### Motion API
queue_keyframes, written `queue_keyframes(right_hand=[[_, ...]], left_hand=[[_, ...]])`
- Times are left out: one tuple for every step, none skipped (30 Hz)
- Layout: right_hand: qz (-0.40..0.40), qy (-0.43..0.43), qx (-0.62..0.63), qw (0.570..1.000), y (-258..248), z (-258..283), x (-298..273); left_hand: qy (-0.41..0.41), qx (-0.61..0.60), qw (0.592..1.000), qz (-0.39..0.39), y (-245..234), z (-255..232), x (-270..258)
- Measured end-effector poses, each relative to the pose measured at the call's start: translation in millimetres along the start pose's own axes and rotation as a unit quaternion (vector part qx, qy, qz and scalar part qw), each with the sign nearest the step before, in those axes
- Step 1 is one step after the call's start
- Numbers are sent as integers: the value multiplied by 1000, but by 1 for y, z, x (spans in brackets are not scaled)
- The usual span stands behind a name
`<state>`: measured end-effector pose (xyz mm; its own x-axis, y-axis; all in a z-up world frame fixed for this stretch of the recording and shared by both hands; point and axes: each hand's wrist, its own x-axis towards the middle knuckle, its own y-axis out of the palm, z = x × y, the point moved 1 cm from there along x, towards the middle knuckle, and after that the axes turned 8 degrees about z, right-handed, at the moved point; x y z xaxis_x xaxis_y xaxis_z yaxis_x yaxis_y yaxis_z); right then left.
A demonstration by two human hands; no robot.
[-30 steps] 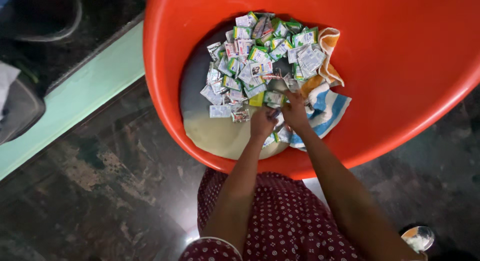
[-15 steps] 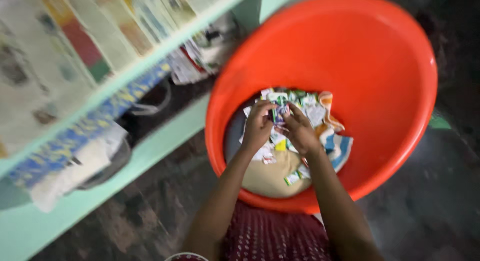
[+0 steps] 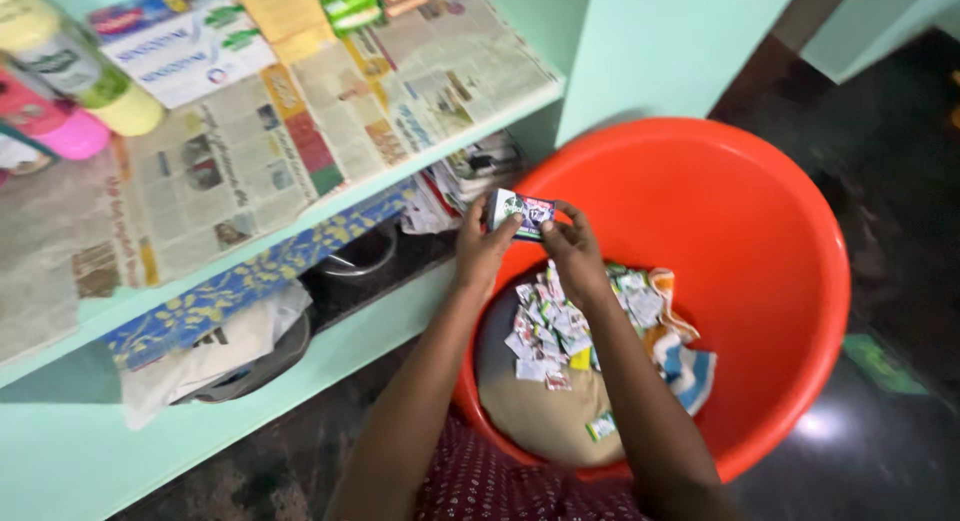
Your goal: The person transfers various toiletries from a red basin to a wall shelf lined with newspaper. They place bottles, boxes, and small packets one by one onto the shelf, arranging them in rows.
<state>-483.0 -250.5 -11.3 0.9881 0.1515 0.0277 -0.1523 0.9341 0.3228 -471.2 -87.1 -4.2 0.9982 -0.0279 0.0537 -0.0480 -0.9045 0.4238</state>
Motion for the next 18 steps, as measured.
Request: queue_keyframes(right_hand=[[4, 25, 9, 1000, 13, 4, 10], [7, 50, 17, 999, 24, 10, 22], [11, 74, 25, 997, 33, 16, 38], [32, 27, 33, 999, 41, 25, 60], [47, -15, 44, 998, 46, 28, 77], [60, -57, 56, 995, 51, 29, 96], [42, -78, 59, 994, 51, 28, 119], [24, -99, 63, 993, 49, 27, 148], [8, -120, 62, 991, 44, 25, 176], [-18, -114, 64, 991, 38, 19, 199], [-37, -121, 69, 990, 38, 19, 238], [-56, -128, 75, 987, 37, 22, 278], [-52, -148, 75, 985, 37, 21, 314], [-48, -168, 74, 982, 38, 22, 352], [-47, -185, 79, 978, 43, 14, 386], [-52, -207, 70, 975, 49, 9, 425], [-65, -220, 63, 971, 52, -1, 455], [-78, -234, 55, 968, 55, -10, 485]], left_hand=[[32, 6, 999, -11, -3, -6, 11], [63, 12, 998, -22, -6, -13, 25], [78, 32, 996, -17, -9, -19, 43], [93, 52, 994, -12, -12, -25, 63], [98, 75, 992, -5, -19, -28, 74], [82, 102, 991, -5, -27, -33, 92], [65, 128, 990, -3, -32, -37, 115], [47, 153, 987, -2, -38, -41, 136], [103, 232, 967, -6, -45, -46, 154], [159, 308, 938, -10, -53, -53, 173], [227, 384, 895, -15, -60, -69, 206], [263, 444, 857, -5, -66, -83, 235], [287, 503, 816, 3, -73, -90, 255], [308, 559, 770, 11, -78, -95, 279], [313, 581, 751, 17, -87, -97, 301], [318, 602, 732, 23, -93, -96, 324], [314, 624, 714, 34, -102, -90, 339], [279, 650, 707, 24, -112, -87, 358]])
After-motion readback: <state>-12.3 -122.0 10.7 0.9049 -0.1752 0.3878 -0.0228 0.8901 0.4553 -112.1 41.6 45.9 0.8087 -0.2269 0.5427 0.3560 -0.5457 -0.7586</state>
